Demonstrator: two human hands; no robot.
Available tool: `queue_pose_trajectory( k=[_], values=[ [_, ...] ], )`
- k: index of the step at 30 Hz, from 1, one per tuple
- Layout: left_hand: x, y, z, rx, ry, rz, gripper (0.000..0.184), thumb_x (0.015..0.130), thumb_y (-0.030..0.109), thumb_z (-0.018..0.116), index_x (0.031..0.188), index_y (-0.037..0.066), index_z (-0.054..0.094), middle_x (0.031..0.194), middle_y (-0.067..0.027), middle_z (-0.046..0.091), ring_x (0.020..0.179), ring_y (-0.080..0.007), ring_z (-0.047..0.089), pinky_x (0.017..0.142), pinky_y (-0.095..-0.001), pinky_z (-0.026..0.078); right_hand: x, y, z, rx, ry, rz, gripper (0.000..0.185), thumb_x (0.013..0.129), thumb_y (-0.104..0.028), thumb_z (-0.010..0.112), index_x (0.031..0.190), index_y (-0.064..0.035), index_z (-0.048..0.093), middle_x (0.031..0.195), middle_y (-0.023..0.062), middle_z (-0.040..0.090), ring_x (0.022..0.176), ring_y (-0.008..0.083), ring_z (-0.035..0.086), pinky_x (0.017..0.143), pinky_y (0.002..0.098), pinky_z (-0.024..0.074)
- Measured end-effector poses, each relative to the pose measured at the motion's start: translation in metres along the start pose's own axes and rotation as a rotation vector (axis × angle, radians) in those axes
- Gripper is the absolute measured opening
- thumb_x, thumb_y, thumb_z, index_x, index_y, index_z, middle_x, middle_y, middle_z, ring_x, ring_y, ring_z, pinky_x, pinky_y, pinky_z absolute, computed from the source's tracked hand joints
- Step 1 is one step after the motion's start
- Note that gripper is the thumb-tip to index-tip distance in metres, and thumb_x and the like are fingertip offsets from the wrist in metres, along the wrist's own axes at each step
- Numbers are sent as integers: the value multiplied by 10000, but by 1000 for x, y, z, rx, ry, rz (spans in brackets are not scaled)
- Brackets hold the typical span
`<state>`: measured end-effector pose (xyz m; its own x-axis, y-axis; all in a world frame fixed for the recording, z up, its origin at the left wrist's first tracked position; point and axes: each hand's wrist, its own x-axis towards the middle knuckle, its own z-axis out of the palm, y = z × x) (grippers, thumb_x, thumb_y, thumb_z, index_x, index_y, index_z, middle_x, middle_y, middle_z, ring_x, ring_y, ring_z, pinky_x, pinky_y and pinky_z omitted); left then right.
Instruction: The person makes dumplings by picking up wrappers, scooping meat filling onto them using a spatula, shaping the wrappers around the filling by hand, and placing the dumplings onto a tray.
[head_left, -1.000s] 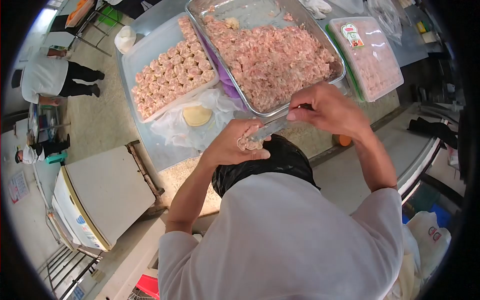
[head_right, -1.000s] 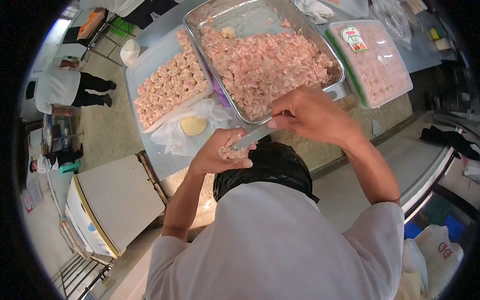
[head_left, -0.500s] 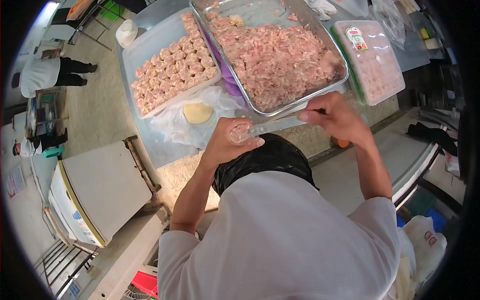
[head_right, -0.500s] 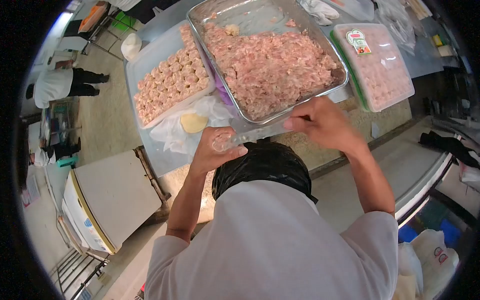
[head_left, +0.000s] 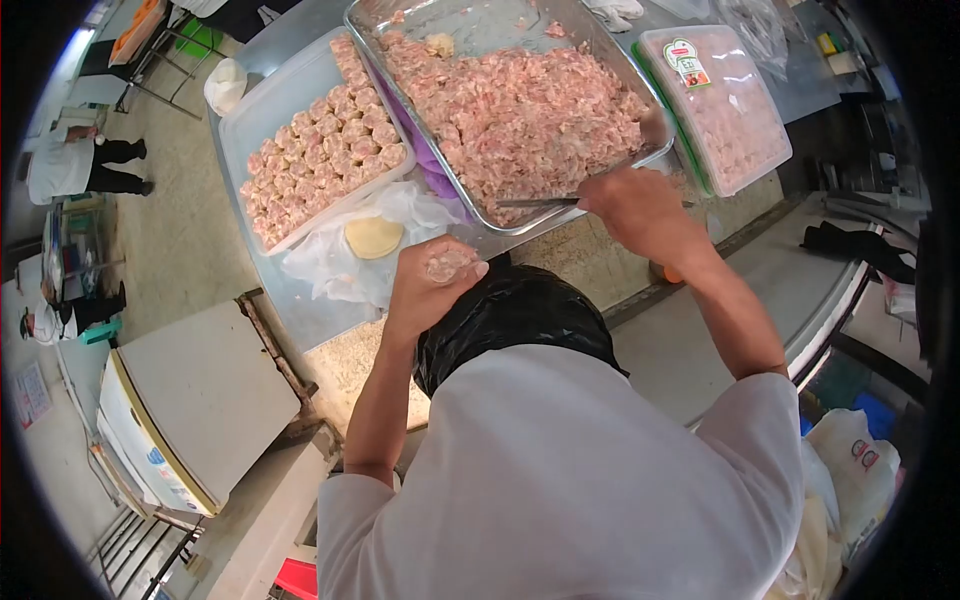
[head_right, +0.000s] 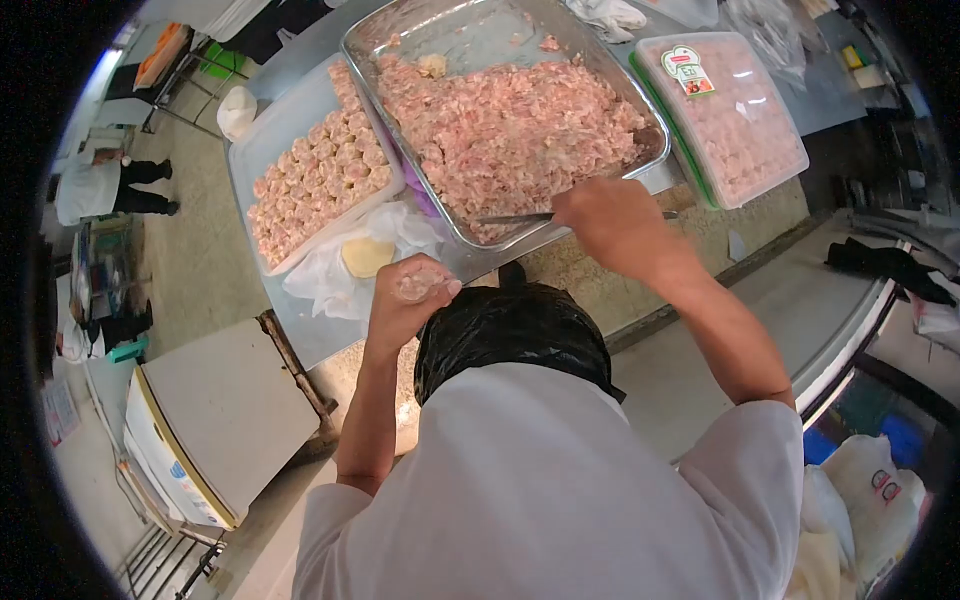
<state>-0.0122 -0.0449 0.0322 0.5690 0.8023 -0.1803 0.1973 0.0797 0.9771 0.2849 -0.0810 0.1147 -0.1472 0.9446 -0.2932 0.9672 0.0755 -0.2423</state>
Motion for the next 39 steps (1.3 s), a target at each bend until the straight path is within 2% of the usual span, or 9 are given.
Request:
queue_pose_trajectory(
  k=[6,9,12,15,17,19,24,28,39],
  values=[
    [-6,-12,6,5,4,-26,149,867,96,782,830,22,657,708,2,623,635,-72,575,606,-231,457,-2,-10,-10,38,-114,3,202,945,-211,626,883,-48,728,855,200,696,861,395,684,744,525,526],
    [-3,-18,7,-36,-15,-137,188,850,132,814,892,21,669,760,-4,636,689,-84,592,652,-244,476,-5,11,8,233,-55,-93,252,975,-239,624,874,-28,717,784,155,685,753,310,683,685,460,522],
    [-2,-9,15,-66,91,-83,347,798,181,875,1034,24,675,876,-18,656,804,-107,611,749,-269,493,1,23,9,709,-501,112,332,1008,-293,623,881,6,691,707,68,612,677,180,599,646,365,481],
    [-6,3,16,-171,149,-23,563,723,226,935,1172,36,654,975,-29,655,911,-126,604,840,-291,487,-8,13,-1,1019,-540,160,365,1018,-303,633,872,31,652,659,5,510,659,108,513,618,300,430],
    [-5,4,11,-165,72,36,623,693,235,955,1198,42,645,994,-29,656,926,-127,600,846,-292,482,-9,2,0,1022,-343,9,345,1013,-277,646,876,39,655,649,7,517,647,117,510,609,309,427],
    [1,4,2,-59,-71,137,600,686,225,958,1168,45,648,978,-24,663,893,-121,601,802,-281,482,-8,-2,3,998,-210,-72,319,1000,-252,663,880,43,664,651,22,537,641,122,504,605,318,426],
    [-2,21,-5,0,-86,47,358,728,162,916,955,32,671,820,-8,667,744,-98,595,677,-260,461,2,-26,8,853,-12,-163,267,951,-221,712,877,34,683,677,111,563,632,134,457,609,343,425],
    [-9,22,-10,85,-9,93,232,764,124,875,817,16,676,704,-14,635,666,-91,572,629,-260,449,4,-18,8,770,-120,-73,260,926,-208,728,859,34,660,636,151,492,599,175,416,591,358,418],
    [-18,26,-22,108,51,84,156,772,75,832,793,11,691,692,-44,644,628,-104,570,588,-278,440,22,-47,-19,688,-98,-125,231,918,-166,721,844,43,655,617,161,477,572,218,430,575,369,401]
  ],
)
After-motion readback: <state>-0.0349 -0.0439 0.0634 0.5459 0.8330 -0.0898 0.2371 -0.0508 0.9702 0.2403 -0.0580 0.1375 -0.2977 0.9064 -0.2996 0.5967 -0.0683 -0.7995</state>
